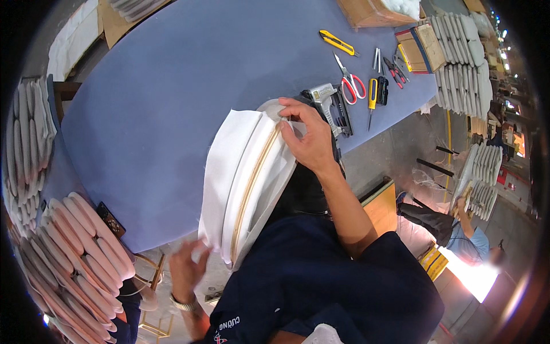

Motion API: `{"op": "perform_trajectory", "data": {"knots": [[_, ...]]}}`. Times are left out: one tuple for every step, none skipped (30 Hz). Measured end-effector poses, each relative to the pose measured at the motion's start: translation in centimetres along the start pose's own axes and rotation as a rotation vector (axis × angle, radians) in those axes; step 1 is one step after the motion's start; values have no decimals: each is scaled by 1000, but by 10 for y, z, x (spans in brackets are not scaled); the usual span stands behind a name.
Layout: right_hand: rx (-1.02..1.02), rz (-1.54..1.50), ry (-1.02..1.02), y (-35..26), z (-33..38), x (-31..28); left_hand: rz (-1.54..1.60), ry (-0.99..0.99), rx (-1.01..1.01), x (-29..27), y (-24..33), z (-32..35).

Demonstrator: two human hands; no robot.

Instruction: The person assembles a cushion by inserting a foam insert into a fabric cover, folding and tucking the edges, and securing the cover with a staple gun. They trim excess fabric with scissors and continue stapling to finish the cushion.

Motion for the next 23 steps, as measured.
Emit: {"op": "perform_trajectory", "data": {"knots": [[-1, 3, 1, 0, 0, 1, -194, 164, 134, -31, 36, -18], [-1, 6, 4, 1, 1, 1, -143, 236, 289, -52, 79, -42], [4, 13, -1, 0, 1, 2, -111, 250, 409, -60, 109, -68], [9, 22, -3, -3, 1, 1, -168, 190, 470, -56, 127, -101], [13, 31, -5, -4, 1, 1, -193, 179, 561, -55, 152, -132], [19, 11, -15, -4, 3, 3, -211, 172, 649, -50, 174, -157], [33, -10, -28, -5, 5, 2, -175, 134, 670, -45, 190, -173], [38, -29, -31, -3, 3, 0, -139, 107, 685, -41, 199, -186], [52, -51, -40, 0, 4, -1, -98, 75, 703, -37, 207, -200], [71, -74, -50, 4, 6, -2, -45, 42, 704, -31, 211, -212], [87, -98, -61, 8, 6, -3, 8, 12, 703, -28, 211, -219], [90, -105, -54, 8, 4, -4, 40, 16, 713, -28, 209, -220], [101, -116, -46, 8, 4, -3, 71, 11, 719, -25, 205, -218], [110, -127, -39, 9, 5, -3, 103, 9, 724, -23, 202, -217], [115, -146, -30, 13, 6, -3, 99, 35, 727, -21, 202, -216], [119, -163, -25, 16, 6, -4, 97, 64, 729, -18, 203, -216], [122, -180, -20, 18, 6, -5, 95, 93, 732, -16, 202, -214], [133, -187, -32, 19, 7, -3, 84, 115, 722, -15, 200, -212], [142, -191, -37, 20, 8, -3, 71, 136, 719, -13, 200, -211], [152, -194, -42, 21, 9, -3, 57, 156, 716, -12, 200, -210], [155, -227, -29, 24, 10, -3, 35, 178, 722, -10, 200, -210], [155, -258, -12, 27, 11, -3, 12, 201, 731, -10, 200, -210], [156, -289, 4, 30, 12, -1, -11, 224, 740, -10, 199, -210]]}}
Point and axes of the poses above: each hand's wrist, its own z-axis away from the middle knuckle, its own x-axis out of the palm, y = z × x, the point moved 8 cm from there along -z, towards the middle knuckle, and after that the axes turned 14 degrees about -y, right-handed, at the moved point
